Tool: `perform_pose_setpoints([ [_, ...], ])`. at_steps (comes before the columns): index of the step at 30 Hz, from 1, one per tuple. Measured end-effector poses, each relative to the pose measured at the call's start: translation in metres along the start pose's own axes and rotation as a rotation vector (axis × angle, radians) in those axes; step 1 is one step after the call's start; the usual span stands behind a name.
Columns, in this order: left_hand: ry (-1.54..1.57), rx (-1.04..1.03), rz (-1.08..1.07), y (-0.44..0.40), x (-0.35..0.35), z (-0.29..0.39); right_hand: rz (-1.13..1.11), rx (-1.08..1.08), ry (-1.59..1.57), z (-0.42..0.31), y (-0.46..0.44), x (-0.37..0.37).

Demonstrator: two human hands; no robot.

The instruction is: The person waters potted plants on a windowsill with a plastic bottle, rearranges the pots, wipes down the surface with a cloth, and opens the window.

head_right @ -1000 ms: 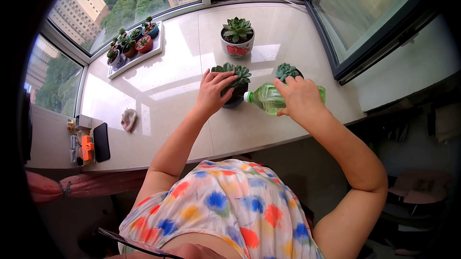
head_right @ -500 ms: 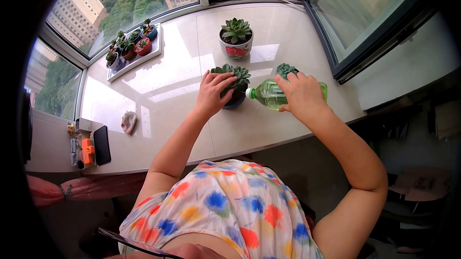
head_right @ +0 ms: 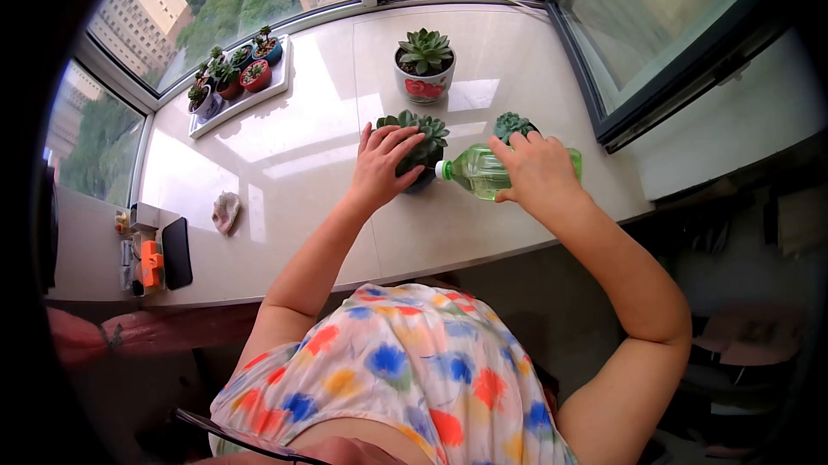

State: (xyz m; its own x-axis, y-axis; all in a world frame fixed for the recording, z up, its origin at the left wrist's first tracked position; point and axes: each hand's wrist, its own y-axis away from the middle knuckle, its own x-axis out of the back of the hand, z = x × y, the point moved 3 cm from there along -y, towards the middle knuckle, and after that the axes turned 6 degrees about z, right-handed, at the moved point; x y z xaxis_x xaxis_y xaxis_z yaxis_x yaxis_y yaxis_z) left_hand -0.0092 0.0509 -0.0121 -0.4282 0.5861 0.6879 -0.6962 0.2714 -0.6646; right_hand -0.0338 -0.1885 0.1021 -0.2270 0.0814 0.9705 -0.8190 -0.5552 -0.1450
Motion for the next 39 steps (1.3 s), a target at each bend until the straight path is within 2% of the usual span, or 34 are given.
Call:
perform_pose_setpoints([
  [2, -0.031, -0.01, 0.053, -0.001, 0.01, 0.012, -0.012, 0.012, 0.007, 0.001, 0.0, -0.001],
  [6, 0.234, 0.042, 0.12, 0.019, 0.026, 0.033, 0.015, 0.058, -0.004, 0.01, 0.002, -0.006],
  [9, 0.739, 0.435, -0.314, 0.049, 0.002, 0.057, 0.032, 0.095, -0.018, 0.02, 0.002, -0.011],
  [11, 1.188, 0.772, -0.499, 0.061, -0.034, 0.088, 0.04, 0.118, -0.015, 0.028, -0.001, -0.017],
  [12, 1.359, 0.761, -0.568, 0.06, -0.049, 0.102, 0.046, 0.131, -0.024, 0.032, -0.001, -0.018],
  [15, 1.62, 1.035, -0.483, 0.038, -0.066, 0.135, 0.062, 0.16, -0.062, 0.043, -0.004, -0.02],
  [18, 2.044, 1.169, -0.358, 0.023, -0.096, 0.153, 0.06, 0.176, -0.104, 0.048, -0.002, -0.023],
  [21, 2.197, 1.15, -0.148, 0.016, -0.121, 0.164, 0.055, 0.183, -0.093, 0.052, -0.003, -0.027],
  [24, 2.188, 1.071, 0.087, 0.015, -0.129, 0.169, 0.023, 0.179, -0.082, 0.052, -0.002, -0.025],
  [27, 2.178, 0.971, 0.075, 0.017, -0.128, 0.16, -0.022, 0.165, -0.072, 0.05, 0.001, -0.02],
  [31, 2.12, 1.007, 0.083, 0.018, -0.129, 0.16, -0.038, 0.17, -0.059, 0.048, 0.002, -0.018],
  [39, 2.101, 0.904, 0.032, 0.005, -0.126, 0.158, -0.008, 0.156, -0.013, 0.05, 0.001, -0.006],
])
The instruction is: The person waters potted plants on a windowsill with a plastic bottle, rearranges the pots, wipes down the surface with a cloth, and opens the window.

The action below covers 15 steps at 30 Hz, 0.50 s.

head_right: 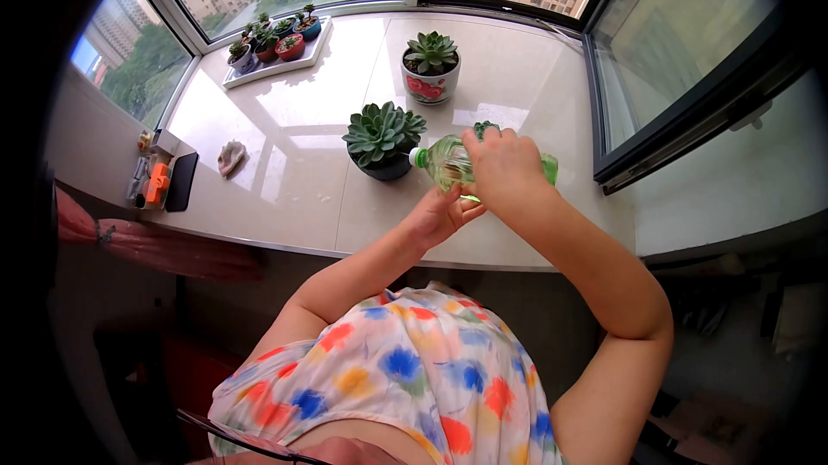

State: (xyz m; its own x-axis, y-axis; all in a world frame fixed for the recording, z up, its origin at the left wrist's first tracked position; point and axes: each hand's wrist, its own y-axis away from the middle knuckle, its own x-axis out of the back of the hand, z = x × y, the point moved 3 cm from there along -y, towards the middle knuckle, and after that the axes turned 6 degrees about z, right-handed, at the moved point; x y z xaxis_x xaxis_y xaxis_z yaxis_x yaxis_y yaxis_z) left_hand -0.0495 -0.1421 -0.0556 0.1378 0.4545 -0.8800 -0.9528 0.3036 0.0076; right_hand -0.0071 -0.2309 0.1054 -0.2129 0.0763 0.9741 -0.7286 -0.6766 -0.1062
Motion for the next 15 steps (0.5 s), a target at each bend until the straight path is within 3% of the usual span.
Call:
perform_pose_setpoints([
  [15, 0.034, 0.032, 0.067, 0.005, -0.003, -0.0038, -0.002, 0.038, -0.037, 0.0007, 0.0001, 0.0056],
])
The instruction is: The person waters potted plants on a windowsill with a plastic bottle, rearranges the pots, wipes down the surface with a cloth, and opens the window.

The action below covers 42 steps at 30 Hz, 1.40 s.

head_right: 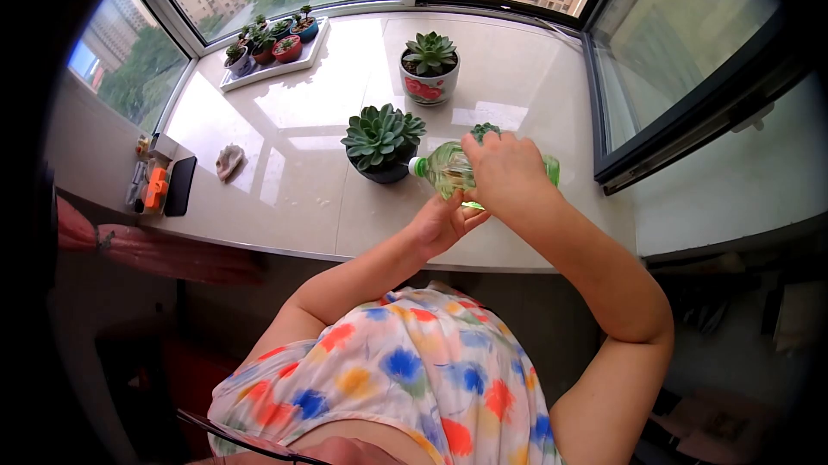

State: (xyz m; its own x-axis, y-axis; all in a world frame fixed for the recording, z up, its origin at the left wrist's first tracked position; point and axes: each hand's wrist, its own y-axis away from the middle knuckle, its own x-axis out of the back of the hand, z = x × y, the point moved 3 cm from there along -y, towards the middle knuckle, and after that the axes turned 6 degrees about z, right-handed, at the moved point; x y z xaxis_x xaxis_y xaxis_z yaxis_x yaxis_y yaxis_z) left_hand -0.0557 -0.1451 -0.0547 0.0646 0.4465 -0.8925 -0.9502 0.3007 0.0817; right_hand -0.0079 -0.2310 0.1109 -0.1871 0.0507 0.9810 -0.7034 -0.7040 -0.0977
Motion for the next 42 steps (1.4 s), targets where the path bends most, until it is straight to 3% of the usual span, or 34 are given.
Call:
perform_pose_setpoints([
  [11, 0.005, -0.04, 0.021, 0.009, 0.006, 0.006, 0.029, 0.033, -0.023, -0.009, -0.005, -0.009],
  [25, -0.068, 0.06, -0.042, -0.006, 0.005, -0.006, 0.056, -0.125, -0.071, 0.012, 0.021, -0.018],
  [29, -0.275, 0.078, 0.114, -0.004, 0.012, -0.003, 0.019, -0.244, -0.204, 0.016, 0.038, -0.027],
  [32, -0.483, 0.064, 0.223, 0.005, 0.006, 0.008, 0.195, -0.258, -0.411, 0.022, 0.056, -0.055],
  [36, -0.774, 0.006, 0.229, 0.006, 0.004, 0.019, 0.413, -0.274, -0.641, 0.022, 0.081, -0.092],
  [40, -1.082, -0.193, 0.172, -0.001, -0.003, 0.018, 0.554, -0.462, -1.119, 0.016, 0.102, -0.131],
  [42, -1.372, -0.156, 0.173, -0.004, -0.021, 0.024, 0.574, -0.478, -1.258, 0.016, 0.109, -0.145],
])
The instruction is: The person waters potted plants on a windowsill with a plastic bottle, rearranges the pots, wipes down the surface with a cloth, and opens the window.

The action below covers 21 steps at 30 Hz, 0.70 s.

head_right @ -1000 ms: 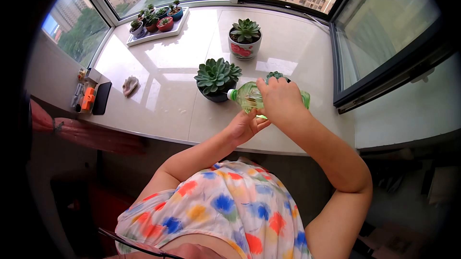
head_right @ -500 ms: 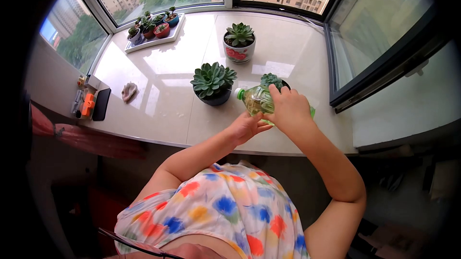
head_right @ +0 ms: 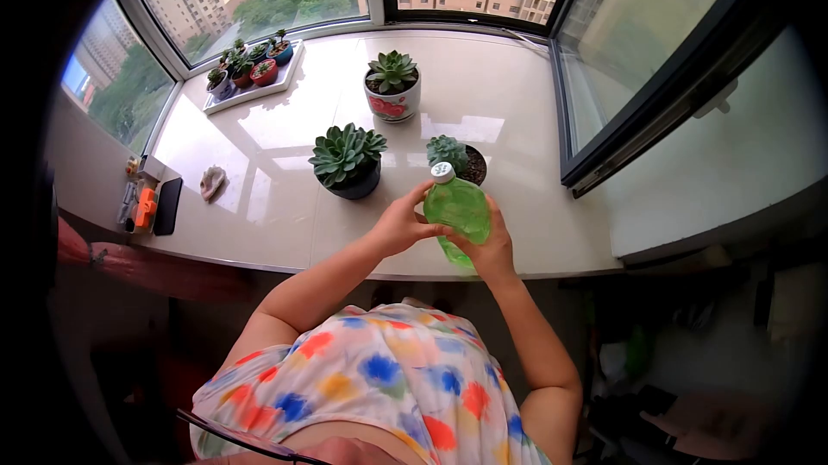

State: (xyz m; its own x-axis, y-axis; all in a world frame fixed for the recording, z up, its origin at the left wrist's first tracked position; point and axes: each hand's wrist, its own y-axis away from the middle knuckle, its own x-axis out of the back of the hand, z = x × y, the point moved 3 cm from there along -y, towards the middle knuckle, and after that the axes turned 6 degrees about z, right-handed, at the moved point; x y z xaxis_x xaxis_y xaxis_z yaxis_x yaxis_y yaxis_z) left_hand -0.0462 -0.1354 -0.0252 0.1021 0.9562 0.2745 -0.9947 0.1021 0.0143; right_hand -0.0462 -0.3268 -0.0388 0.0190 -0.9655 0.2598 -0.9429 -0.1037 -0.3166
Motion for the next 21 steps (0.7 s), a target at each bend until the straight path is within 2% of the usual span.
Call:
perform_pose_setpoints([
  [1, -0.148, -0.006, -0.015, -0.001, 0.0, 0.014, 0.008, -0.021, -0.069, 0.003, 0.002, 0.002],
  [5, -0.368, -0.072, -0.022, -0.008, -0.014, 0.032, 0.039, -0.036, 0.037, 0.019, 0.011, 0.014],
  [13, -0.569, -0.196, 0.041, -0.024, -0.04, 0.019, 0.044, -0.123, -0.105, 0.057, 0.008, 0.018],
  [16, -0.548, -0.183, 0.062, -0.024, -0.039, 0.017, 0.049, -0.13, -0.01, 0.056, 0.008, 0.027],
  [21, -0.475, -0.151, 0.012, -0.018, -0.031, 0.01, 0.071, 0.167, 0.148, 0.002, -0.003, 0.048],
])
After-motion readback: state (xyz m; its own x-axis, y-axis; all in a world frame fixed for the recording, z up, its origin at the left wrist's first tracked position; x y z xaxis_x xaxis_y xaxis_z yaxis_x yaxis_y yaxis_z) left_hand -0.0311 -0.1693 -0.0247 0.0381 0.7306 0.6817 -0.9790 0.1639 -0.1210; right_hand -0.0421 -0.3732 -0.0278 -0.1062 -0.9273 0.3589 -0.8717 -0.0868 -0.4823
